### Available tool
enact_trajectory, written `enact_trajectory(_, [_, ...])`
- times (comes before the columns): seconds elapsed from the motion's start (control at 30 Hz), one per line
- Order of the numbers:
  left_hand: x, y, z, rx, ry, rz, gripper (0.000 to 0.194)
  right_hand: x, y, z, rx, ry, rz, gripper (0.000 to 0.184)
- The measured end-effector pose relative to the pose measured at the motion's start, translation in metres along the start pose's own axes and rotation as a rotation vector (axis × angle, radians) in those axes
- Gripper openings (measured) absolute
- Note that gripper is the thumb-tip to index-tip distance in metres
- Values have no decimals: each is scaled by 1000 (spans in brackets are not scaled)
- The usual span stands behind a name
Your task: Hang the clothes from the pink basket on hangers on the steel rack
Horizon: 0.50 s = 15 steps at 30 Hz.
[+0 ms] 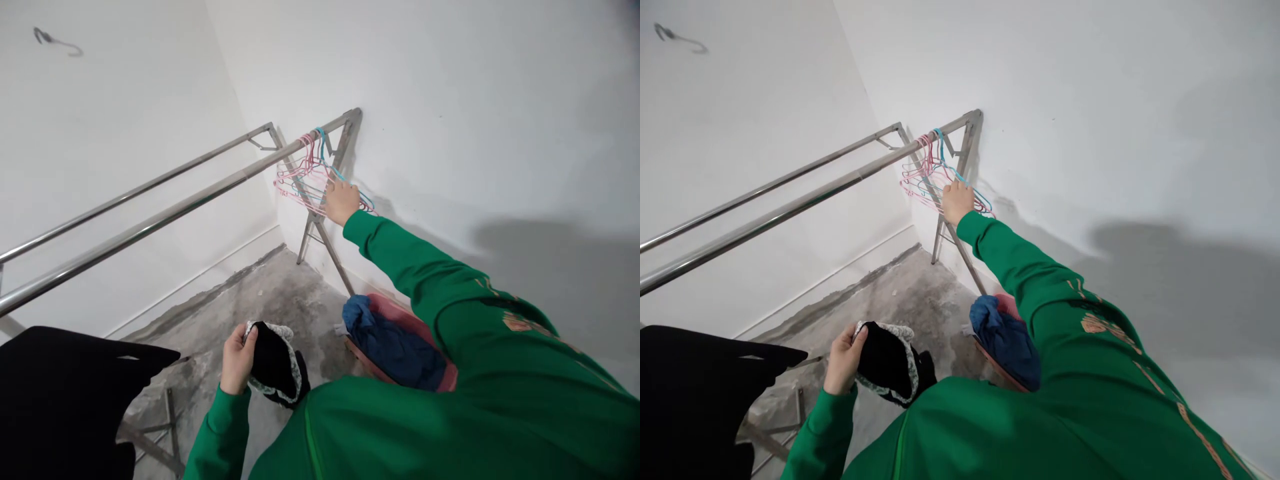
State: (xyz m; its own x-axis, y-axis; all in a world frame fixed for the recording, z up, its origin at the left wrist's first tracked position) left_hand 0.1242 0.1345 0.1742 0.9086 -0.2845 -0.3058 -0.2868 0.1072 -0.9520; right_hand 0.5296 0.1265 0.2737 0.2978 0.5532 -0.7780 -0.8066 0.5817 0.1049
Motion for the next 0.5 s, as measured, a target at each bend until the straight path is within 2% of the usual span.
enact_trajectory(0.1, [-11, 4, -1, 70, -55, 132, 44, 11, -12, 14, 0, 62, -44, 24])
enact_trajectory(0.27, [-29, 13, 0, 67, -123, 203, 44, 16, -18, 22, 1, -4, -24, 30])
enact_trajectory(0.37, [-37, 16, -1, 76, -193, 246, 43, 15, -16, 24, -6, 55, 22, 29])
enact_trajectory(0.43, [-39, 16, -1, 68, -219, 268, 44, 14, -14, 27, 30, 65, 81, 33])
enact_trajectory(0.5, [-41, 16, 0, 63, -238, 284, 44, 12, -14, 31, 87, 9, 176, 36])
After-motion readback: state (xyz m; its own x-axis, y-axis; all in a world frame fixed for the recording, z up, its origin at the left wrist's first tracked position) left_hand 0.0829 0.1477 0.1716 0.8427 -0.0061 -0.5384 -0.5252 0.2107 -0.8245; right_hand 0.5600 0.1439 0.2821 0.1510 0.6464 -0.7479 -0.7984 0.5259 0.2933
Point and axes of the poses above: each hand's wrist, its own z-axis towards the middle knuckle, its own x-axis out of the palm, y = z × x, the point moved 2 cm from there along z, towards the middle knuckle, and after that the axes turned 5 degrees about -y, right-handed, at the moved point
